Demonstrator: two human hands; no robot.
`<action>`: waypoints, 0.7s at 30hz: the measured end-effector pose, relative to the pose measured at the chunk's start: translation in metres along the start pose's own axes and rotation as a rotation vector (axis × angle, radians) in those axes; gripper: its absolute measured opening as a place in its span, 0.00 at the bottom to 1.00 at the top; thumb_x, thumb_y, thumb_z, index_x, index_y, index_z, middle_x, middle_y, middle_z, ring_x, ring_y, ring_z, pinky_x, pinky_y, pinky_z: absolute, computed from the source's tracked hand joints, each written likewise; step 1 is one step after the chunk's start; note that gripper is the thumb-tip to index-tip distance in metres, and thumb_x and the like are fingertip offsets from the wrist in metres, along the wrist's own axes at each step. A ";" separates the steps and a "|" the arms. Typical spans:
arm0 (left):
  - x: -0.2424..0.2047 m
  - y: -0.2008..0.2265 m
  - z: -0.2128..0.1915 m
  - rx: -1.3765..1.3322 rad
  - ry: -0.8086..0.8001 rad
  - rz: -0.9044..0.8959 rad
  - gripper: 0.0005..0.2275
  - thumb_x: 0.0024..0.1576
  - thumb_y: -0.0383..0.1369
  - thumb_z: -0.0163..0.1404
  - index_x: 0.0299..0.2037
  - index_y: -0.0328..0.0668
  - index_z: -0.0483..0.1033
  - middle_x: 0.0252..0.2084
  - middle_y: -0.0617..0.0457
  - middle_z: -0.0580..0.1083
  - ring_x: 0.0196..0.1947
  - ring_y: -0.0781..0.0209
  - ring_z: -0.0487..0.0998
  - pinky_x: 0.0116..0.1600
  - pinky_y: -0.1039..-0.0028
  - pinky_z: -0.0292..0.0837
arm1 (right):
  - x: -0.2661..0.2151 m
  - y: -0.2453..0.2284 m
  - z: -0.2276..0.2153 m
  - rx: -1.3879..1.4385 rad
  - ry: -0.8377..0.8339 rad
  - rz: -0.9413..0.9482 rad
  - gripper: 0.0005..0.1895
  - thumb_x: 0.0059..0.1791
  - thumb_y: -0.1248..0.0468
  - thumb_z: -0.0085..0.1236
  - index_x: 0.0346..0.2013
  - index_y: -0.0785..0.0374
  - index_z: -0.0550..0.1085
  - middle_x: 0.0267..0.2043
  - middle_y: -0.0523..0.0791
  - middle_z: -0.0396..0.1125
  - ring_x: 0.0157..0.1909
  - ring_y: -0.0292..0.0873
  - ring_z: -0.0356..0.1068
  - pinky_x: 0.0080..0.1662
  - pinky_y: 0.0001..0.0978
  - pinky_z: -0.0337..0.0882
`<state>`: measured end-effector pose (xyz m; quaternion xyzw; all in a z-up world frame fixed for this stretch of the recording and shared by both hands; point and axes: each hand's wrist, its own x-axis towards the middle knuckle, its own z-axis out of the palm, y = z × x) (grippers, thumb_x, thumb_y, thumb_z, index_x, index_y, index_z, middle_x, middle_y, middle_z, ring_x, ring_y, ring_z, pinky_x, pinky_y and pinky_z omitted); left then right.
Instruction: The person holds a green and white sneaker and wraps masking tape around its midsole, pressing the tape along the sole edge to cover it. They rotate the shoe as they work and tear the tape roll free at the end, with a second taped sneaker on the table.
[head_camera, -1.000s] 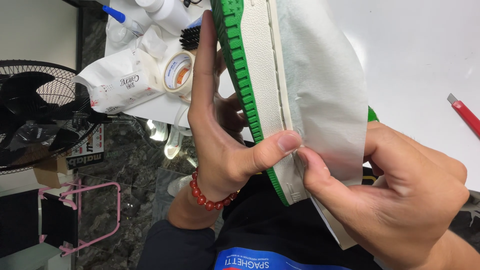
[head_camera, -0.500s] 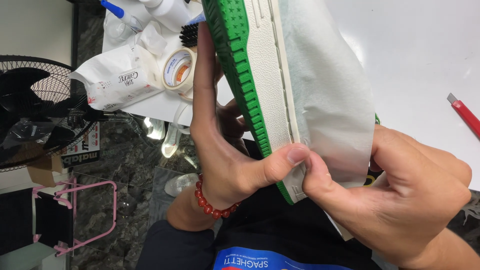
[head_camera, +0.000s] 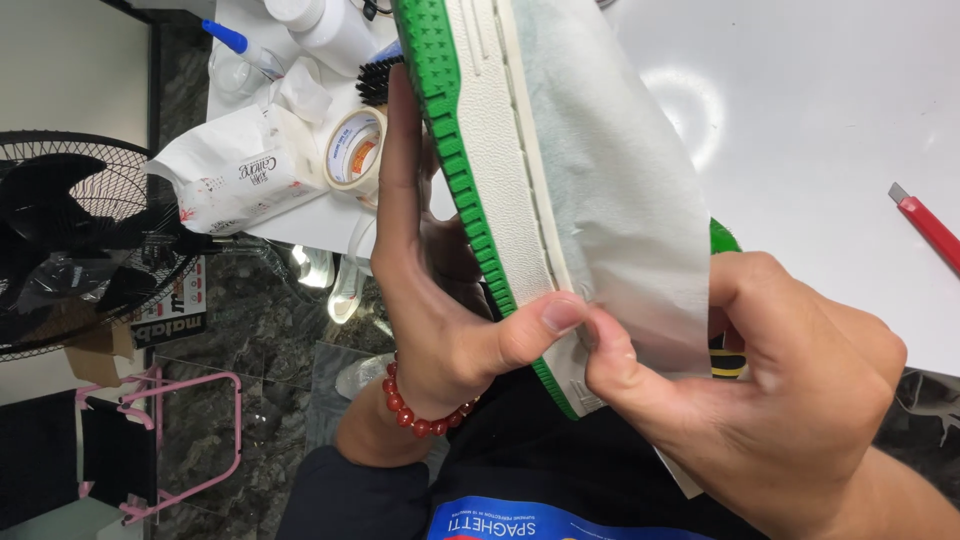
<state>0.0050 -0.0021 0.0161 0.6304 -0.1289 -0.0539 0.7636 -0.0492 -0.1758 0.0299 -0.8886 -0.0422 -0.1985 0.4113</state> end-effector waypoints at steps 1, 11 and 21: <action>0.001 0.000 0.000 0.001 -0.006 -0.002 0.57 0.53 0.46 0.65 0.79 0.30 0.30 0.70 0.34 0.62 0.64 0.49 0.76 0.64 0.67 0.83 | 0.000 0.000 0.000 0.000 0.005 0.005 0.21 0.40 0.60 0.75 0.31 0.72 0.73 0.22 0.45 0.68 0.23 0.35 0.68 0.26 0.24 0.64; -0.003 -0.006 -0.005 0.167 -0.015 0.048 0.54 0.53 0.49 0.62 0.77 0.27 0.36 0.70 0.33 0.60 0.67 0.47 0.69 0.69 0.64 0.73 | -0.006 0.003 0.003 -0.084 0.040 -0.055 0.21 0.37 0.60 0.76 0.26 0.70 0.72 0.18 0.46 0.64 0.20 0.41 0.65 0.26 0.31 0.62; -0.006 -0.028 -0.008 0.169 0.034 0.119 0.59 0.49 0.61 0.61 0.76 0.23 0.37 0.72 0.31 0.58 0.70 0.45 0.65 0.72 0.61 0.67 | -0.004 0.010 0.002 -0.051 0.076 -0.159 0.22 0.40 0.57 0.76 0.25 0.70 0.73 0.16 0.44 0.62 0.19 0.40 0.63 0.24 0.31 0.59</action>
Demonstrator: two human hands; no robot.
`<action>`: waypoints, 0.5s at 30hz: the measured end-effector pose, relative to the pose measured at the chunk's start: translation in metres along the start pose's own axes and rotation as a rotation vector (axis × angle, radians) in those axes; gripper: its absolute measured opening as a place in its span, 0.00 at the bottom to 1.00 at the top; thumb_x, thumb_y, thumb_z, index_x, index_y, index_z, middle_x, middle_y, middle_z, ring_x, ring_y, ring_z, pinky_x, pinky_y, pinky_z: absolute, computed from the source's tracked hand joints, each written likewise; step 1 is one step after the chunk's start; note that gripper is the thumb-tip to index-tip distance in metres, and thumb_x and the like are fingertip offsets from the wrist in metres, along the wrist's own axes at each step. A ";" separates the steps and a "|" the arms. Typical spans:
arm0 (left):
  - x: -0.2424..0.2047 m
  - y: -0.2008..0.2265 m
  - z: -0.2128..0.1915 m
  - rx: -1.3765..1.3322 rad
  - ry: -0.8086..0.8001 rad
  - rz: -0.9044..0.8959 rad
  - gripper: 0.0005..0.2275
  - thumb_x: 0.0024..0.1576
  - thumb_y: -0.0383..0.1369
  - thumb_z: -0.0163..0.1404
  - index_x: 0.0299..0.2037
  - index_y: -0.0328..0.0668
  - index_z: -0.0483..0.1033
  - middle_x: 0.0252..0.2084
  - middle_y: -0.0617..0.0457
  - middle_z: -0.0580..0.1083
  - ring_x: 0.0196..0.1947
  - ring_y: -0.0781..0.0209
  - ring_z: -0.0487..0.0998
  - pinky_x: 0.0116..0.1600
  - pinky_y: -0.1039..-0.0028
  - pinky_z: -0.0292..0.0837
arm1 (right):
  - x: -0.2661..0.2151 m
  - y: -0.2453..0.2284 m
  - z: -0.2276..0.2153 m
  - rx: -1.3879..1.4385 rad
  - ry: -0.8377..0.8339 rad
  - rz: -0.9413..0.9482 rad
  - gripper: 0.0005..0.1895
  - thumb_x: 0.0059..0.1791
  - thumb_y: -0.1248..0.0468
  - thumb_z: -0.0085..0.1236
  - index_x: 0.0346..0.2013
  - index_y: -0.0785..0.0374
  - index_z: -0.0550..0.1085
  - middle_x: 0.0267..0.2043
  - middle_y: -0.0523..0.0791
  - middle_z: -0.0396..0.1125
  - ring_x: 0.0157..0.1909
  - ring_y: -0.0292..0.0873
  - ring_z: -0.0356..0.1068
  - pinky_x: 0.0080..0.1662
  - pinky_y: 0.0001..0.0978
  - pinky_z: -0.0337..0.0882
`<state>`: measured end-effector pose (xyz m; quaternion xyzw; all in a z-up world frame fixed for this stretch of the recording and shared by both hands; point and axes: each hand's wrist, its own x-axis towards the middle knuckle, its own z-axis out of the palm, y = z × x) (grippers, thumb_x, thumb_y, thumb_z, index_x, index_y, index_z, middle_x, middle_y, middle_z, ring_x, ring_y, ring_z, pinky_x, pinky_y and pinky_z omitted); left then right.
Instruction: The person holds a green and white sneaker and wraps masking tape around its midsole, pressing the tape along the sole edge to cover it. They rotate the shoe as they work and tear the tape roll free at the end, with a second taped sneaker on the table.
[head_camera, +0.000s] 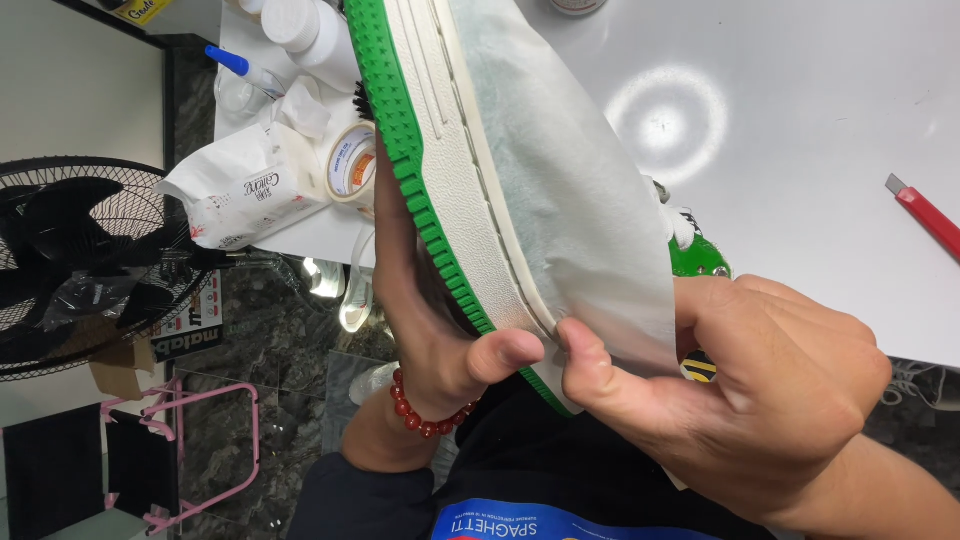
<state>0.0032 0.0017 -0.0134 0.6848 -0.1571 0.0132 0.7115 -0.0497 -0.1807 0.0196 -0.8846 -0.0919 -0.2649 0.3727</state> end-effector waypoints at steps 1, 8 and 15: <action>0.001 0.002 0.001 0.000 -0.001 0.003 0.59 0.49 0.61 0.61 0.76 0.23 0.37 0.72 0.31 0.58 0.70 0.45 0.65 0.72 0.61 0.67 | 0.000 0.000 0.000 -0.001 0.003 -0.001 0.22 0.40 0.57 0.76 0.25 0.70 0.73 0.16 0.44 0.62 0.19 0.40 0.63 0.24 0.31 0.59; 0.000 0.004 0.002 -0.017 -0.007 0.022 0.61 0.48 0.61 0.63 0.74 0.24 0.33 0.74 0.31 0.54 0.75 0.44 0.62 0.76 0.60 0.66 | 0.009 -0.004 -0.001 -0.005 -0.054 0.066 0.22 0.37 0.56 0.76 0.19 0.69 0.72 0.12 0.45 0.60 0.15 0.41 0.61 0.21 0.31 0.57; -0.006 -0.001 -0.005 0.081 -0.022 0.089 0.60 0.48 0.59 0.63 0.76 0.26 0.35 0.75 0.31 0.54 0.73 0.45 0.62 0.75 0.59 0.64 | 0.006 0.001 0.004 0.100 -0.090 0.156 0.24 0.37 0.52 0.75 0.18 0.69 0.72 0.11 0.42 0.60 0.12 0.35 0.60 0.19 0.28 0.56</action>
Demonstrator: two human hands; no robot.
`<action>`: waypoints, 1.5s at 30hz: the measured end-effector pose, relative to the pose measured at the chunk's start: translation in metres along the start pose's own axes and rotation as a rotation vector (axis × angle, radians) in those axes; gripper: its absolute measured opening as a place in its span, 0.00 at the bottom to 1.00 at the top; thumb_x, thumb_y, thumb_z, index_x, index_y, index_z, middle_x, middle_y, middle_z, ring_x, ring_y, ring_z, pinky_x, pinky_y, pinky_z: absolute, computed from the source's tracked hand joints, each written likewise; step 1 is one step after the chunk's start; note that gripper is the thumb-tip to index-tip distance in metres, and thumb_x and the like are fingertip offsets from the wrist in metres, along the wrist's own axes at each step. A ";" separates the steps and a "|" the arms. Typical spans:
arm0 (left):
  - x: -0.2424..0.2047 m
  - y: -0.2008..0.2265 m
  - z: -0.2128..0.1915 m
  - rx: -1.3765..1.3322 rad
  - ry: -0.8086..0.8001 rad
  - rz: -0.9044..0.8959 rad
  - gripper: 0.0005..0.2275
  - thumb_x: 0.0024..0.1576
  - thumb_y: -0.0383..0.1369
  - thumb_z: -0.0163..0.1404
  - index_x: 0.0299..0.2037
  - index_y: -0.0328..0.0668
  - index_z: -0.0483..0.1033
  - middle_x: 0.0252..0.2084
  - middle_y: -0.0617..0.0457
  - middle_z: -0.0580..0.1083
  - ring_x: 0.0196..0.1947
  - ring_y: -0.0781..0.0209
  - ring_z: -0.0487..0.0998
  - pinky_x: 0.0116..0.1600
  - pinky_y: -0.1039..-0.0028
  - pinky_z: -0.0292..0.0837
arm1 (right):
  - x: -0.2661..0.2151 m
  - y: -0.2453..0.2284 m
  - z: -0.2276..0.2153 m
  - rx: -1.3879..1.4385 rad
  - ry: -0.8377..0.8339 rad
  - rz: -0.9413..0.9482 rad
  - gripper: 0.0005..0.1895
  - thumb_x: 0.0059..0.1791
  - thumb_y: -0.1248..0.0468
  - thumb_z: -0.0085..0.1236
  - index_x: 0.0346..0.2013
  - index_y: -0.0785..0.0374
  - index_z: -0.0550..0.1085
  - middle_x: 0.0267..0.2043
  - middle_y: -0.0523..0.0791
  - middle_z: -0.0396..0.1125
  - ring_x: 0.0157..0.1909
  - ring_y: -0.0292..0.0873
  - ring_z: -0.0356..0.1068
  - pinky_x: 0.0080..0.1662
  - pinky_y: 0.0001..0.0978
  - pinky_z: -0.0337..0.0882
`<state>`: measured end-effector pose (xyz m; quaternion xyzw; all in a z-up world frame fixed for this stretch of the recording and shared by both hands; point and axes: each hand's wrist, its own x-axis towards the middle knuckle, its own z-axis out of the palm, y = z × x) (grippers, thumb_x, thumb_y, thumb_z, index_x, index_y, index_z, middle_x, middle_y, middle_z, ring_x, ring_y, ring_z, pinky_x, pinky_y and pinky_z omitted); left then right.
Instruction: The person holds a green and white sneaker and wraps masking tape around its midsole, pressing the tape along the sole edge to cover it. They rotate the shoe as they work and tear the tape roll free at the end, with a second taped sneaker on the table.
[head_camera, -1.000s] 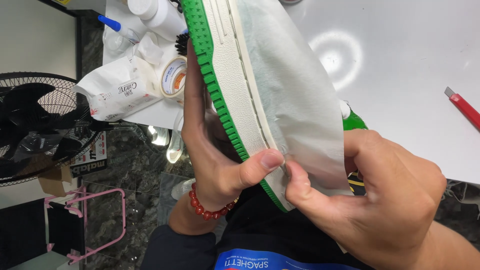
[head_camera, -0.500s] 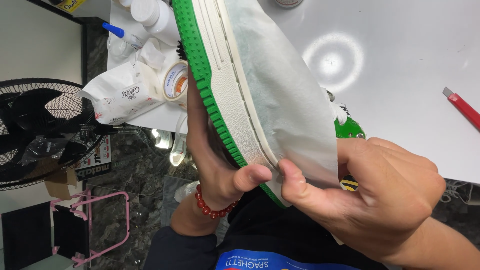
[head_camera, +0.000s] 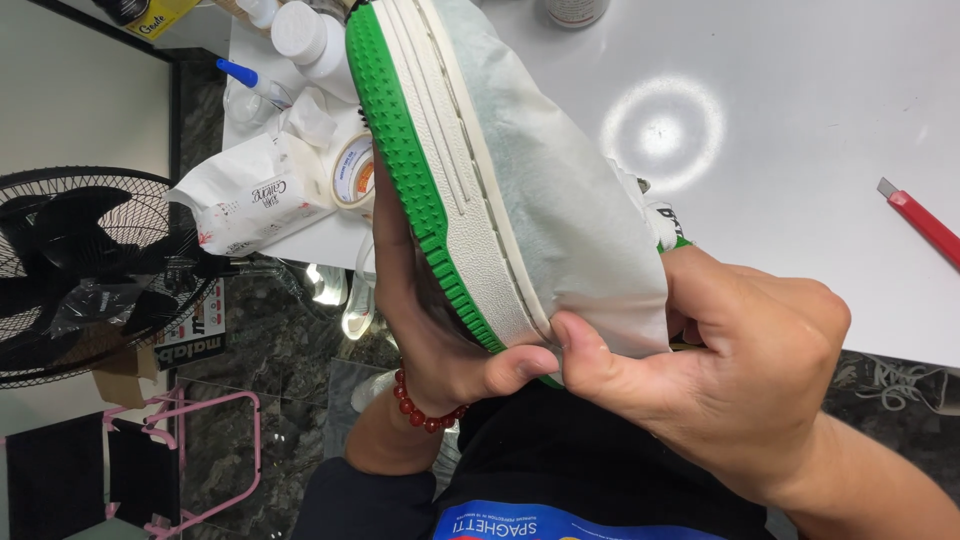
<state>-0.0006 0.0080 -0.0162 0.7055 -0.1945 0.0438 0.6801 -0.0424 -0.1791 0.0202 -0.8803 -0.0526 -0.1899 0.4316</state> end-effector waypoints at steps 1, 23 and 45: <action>-0.001 -0.002 -0.001 -0.001 0.002 -0.001 0.60 0.48 0.59 0.63 0.76 0.26 0.35 0.75 0.31 0.54 0.73 0.45 0.62 0.75 0.59 0.64 | 0.000 0.002 0.000 -0.001 -0.002 0.000 0.24 0.37 0.52 0.75 0.18 0.69 0.72 0.11 0.42 0.60 0.12 0.35 0.60 0.19 0.28 0.56; 0.016 0.015 -0.001 -0.273 0.036 -0.163 0.57 0.53 0.46 0.67 0.78 0.30 0.30 0.70 0.32 0.62 0.60 0.49 0.79 0.61 0.63 0.85 | -0.004 -0.010 -0.001 0.028 -0.063 0.059 0.20 0.40 0.62 0.74 0.35 0.69 0.71 0.26 0.45 0.70 0.27 0.36 0.72 0.31 0.25 0.70; 0.009 -0.001 -0.003 -0.218 0.089 -0.115 0.55 0.57 0.46 0.68 0.78 0.33 0.31 0.70 0.36 0.59 0.64 0.49 0.75 0.62 0.66 0.81 | -0.005 -0.001 -0.004 0.042 -0.130 0.336 0.11 0.40 0.66 0.72 0.28 0.69 0.76 0.20 0.43 0.67 0.22 0.33 0.64 0.27 0.23 0.61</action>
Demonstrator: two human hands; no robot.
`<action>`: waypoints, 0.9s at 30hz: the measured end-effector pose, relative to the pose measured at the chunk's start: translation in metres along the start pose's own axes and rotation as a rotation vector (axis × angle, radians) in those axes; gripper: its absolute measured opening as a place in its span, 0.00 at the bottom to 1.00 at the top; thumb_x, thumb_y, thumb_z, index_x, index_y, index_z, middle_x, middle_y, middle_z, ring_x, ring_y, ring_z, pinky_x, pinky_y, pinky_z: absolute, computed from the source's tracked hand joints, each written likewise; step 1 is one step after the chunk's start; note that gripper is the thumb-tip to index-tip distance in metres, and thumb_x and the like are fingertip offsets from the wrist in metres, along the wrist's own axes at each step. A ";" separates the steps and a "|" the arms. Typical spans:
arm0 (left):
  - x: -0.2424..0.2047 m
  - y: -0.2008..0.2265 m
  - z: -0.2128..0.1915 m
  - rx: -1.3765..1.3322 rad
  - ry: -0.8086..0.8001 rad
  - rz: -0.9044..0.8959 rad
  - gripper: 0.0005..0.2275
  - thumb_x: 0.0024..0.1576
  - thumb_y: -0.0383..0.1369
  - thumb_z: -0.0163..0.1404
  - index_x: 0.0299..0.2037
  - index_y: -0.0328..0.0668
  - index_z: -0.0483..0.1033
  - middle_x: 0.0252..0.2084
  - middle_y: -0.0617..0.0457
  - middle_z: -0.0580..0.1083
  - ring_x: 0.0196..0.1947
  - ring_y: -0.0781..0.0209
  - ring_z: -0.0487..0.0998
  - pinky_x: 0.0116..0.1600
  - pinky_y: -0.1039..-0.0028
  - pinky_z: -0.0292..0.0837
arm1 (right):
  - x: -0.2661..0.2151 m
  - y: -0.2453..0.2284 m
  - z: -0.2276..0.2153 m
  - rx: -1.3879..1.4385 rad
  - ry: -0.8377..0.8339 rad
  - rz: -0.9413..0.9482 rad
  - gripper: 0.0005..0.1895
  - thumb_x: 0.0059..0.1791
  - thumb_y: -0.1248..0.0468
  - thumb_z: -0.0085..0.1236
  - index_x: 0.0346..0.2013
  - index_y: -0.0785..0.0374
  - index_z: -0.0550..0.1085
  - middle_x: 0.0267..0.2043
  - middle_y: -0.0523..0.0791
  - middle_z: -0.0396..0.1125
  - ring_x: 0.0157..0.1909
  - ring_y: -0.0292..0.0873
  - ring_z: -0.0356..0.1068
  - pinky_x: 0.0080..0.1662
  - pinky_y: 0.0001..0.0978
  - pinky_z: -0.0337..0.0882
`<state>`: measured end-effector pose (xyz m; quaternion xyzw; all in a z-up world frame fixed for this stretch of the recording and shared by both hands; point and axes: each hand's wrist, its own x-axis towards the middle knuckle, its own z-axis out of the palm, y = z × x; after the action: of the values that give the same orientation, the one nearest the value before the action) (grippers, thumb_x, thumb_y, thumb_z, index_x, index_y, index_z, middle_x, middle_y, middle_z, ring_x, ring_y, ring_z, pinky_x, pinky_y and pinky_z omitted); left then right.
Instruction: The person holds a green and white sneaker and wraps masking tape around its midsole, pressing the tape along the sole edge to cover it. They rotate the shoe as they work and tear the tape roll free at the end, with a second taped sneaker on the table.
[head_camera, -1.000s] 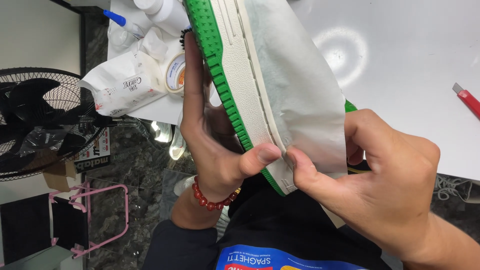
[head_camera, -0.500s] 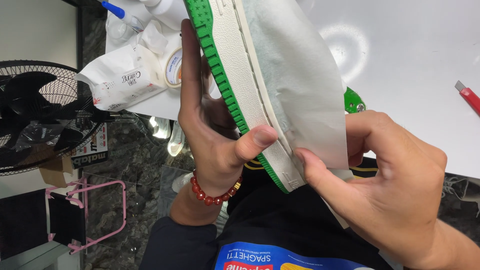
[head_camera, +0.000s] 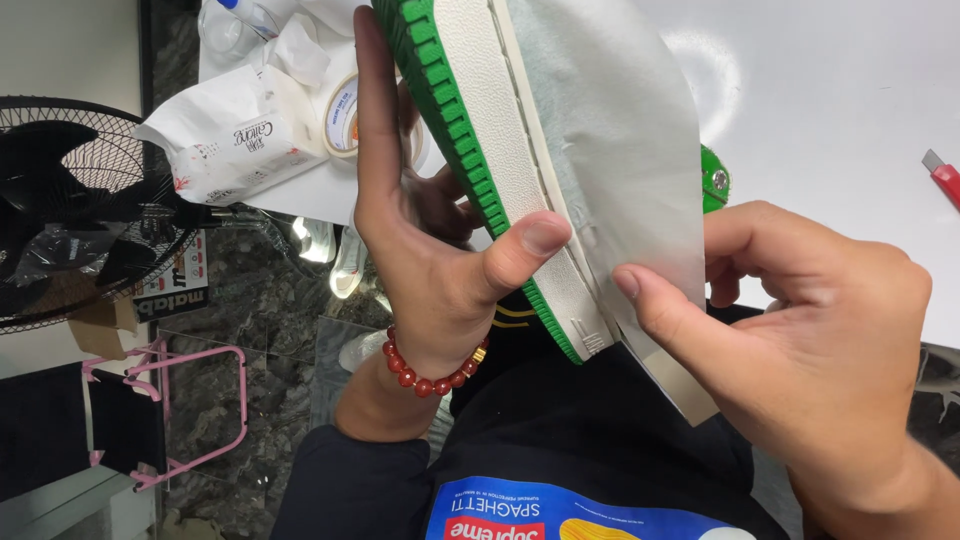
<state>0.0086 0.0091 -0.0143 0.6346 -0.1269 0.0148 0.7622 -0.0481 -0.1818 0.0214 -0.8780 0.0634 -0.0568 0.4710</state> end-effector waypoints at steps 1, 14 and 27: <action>-0.001 -0.001 -0.001 0.000 0.002 -0.002 0.55 0.57 0.46 0.68 0.78 0.33 0.31 0.70 0.36 0.59 0.64 0.49 0.75 0.62 0.66 0.81 | 0.000 0.002 0.000 -0.001 -0.002 0.001 0.11 0.40 0.66 0.72 0.28 0.69 0.76 0.20 0.43 0.67 0.22 0.33 0.64 0.27 0.23 0.61; -0.004 -0.003 0.001 0.036 0.014 -0.015 0.54 0.58 0.41 0.70 0.80 0.35 0.34 0.69 0.40 0.62 0.57 0.57 0.78 0.58 0.70 0.84 | -0.001 0.005 0.009 -0.087 0.094 -0.184 0.16 0.44 0.63 0.72 0.33 0.72 0.74 0.27 0.46 0.68 0.27 0.35 0.66 0.33 0.25 0.64; -0.010 -0.008 -0.003 0.142 0.034 0.057 0.52 0.59 0.41 0.70 0.80 0.35 0.36 0.70 0.40 0.62 0.58 0.57 0.78 0.58 0.71 0.85 | 0.002 0.002 0.006 -0.097 0.016 -0.047 0.14 0.41 0.63 0.72 0.28 0.72 0.76 0.21 0.45 0.68 0.22 0.34 0.65 0.28 0.24 0.61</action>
<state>0.0008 0.0116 -0.0242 0.6830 -0.1305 0.0562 0.7165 -0.0452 -0.1787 0.0162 -0.9005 0.0491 -0.0720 0.4260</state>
